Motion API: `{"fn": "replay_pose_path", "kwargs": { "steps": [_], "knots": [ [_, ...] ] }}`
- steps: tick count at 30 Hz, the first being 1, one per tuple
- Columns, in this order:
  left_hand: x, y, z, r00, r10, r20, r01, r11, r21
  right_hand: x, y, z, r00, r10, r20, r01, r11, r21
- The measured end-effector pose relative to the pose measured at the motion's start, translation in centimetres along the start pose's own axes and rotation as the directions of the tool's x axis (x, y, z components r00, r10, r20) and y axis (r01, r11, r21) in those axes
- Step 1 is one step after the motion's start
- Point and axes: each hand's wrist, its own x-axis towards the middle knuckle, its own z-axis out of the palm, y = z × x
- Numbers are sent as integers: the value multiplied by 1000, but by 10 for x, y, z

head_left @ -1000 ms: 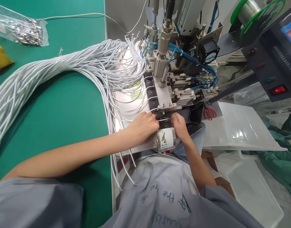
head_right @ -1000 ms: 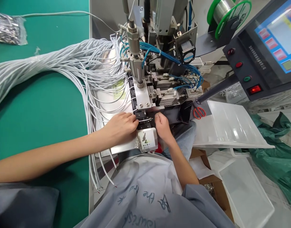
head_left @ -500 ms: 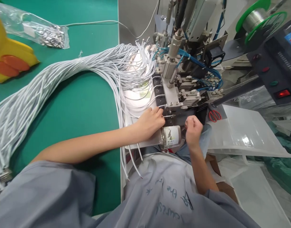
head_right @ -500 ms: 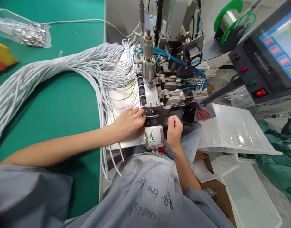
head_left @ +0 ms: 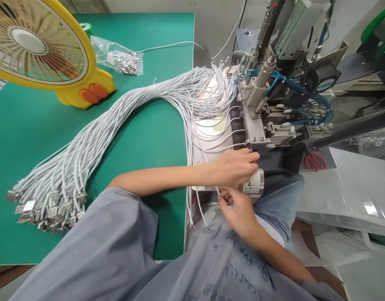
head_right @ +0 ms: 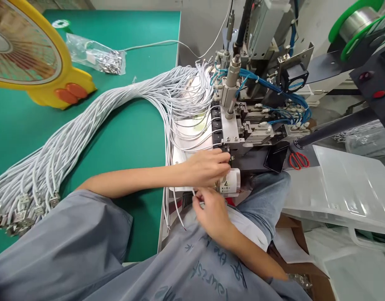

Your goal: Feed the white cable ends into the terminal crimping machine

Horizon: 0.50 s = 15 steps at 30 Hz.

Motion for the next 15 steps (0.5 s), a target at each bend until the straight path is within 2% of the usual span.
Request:
{"fn": "replay_pose_path", "kwargs": {
  "steps": [2, 4, 7, 10, 12, 15],
  "knots": [
    [-1, 0, 1, 996, 48, -72, -60, 982, -181, 5, 3, -28, 993, 37, -114, -35, 999, 18],
    [0, -4, 2, 992, 31, -126, -71, 943, -326, 15, 8, -55, 971, 113, -209, -94, 991, 100],
    [2, -14, 5, 988, -6, -155, -56, 917, -395, 33, 14, -80, 935, 205, -288, -96, 932, 350],
    [4, -21, 7, 980, -24, -198, -51, 931, -362, 46, 16, -85, 913, 257, -316, -28, 814, 580],
    [4, -23, 7, 971, -17, -240, -64, 942, -329, 51, 15, -82, 918, 271, -289, 9, 716, 698],
    [3, -23, 7, 956, -3, -292, -84, 955, -285, 55, 12, -74, 928, 260, -267, 48, 626, 778]
  ]
}}
